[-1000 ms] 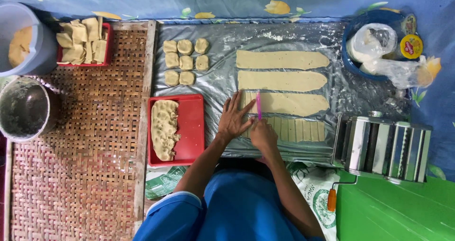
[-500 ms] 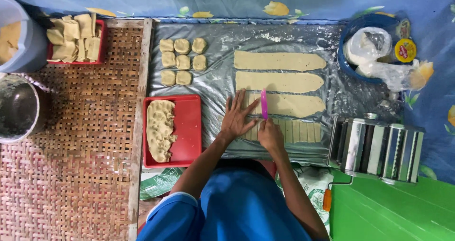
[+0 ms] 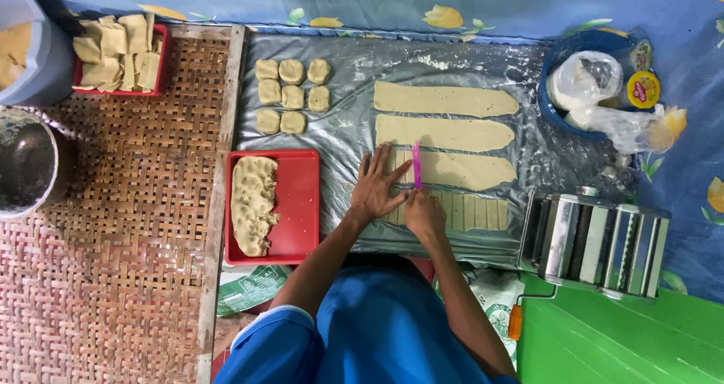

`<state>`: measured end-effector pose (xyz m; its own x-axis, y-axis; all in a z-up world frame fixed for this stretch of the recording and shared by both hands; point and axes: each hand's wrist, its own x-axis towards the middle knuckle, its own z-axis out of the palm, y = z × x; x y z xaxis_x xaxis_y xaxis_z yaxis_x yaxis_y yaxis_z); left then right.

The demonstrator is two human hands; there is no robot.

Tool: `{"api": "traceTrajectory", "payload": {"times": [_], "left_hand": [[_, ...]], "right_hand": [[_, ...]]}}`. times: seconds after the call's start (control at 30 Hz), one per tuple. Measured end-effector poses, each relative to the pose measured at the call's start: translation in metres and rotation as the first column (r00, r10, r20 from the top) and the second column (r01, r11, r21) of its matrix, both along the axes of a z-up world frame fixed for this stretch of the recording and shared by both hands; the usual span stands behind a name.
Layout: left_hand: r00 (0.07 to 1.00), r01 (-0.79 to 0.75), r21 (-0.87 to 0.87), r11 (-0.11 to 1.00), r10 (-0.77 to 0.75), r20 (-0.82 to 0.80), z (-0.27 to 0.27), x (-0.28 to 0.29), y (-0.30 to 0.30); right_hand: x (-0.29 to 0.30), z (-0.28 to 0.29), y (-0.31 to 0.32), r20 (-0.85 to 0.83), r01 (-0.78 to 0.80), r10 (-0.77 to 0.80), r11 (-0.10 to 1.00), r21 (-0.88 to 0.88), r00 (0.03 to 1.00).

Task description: Flattening dough using a manual sheeter machine and then slicing the flattened dough into strips using a purple spatula tool.

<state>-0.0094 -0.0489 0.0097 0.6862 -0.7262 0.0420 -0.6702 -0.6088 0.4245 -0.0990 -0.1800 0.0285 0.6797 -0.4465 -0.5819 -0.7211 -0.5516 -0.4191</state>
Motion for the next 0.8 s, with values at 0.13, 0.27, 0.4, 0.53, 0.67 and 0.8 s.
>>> {"api": "traceTrajectory", "payload": {"times": [0.13,0.27,0.4,0.53,0.67,0.8], "left_hand": [[1.0,0.013,0.015,1.0,-0.013,0.002,-0.002,0.0,0.002],[1.0,0.012,-0.008,1.0,-0.012,-0.015,-0.002,0.001,0.002],[1.0,0.009,-0.025,1.0,-0.009,-0.017,-0.004,0.0,0.001],[1.0,0.012,-0.017,1.0,-0.012,0.001,0.0,0.0,0.001],[1.0,0.004,-0.036,0.999,-0.004,-0.003,0.001,-0.001,0.002],[1.0,0.003,-0.028,1.0,-0.003,0.004,-0.002,-0.002,0.002]], "right_hand": [[0.002,0.01,0.012,-0.019,0.019,-0.02,0.999,-0.045,1.0],[0.004,0.03,0.016,0.035,0.008,-0.009,1.0,0.012,0.999],[0.0,0.005,0.012,0.053,-0.004,0.004,1.0,0.007,0.999],[-0.021,0.018,0.019,0.011,-0.019,0.019,0.999,0.039,1.0],[-0.049,0.038,0.021,0.03,-0.057,0.055,0.995,0.082,0.998],[-0.066,0.079,0.031,-0.02,-0.074,0.076,0.993,0.087,0.997]]}}
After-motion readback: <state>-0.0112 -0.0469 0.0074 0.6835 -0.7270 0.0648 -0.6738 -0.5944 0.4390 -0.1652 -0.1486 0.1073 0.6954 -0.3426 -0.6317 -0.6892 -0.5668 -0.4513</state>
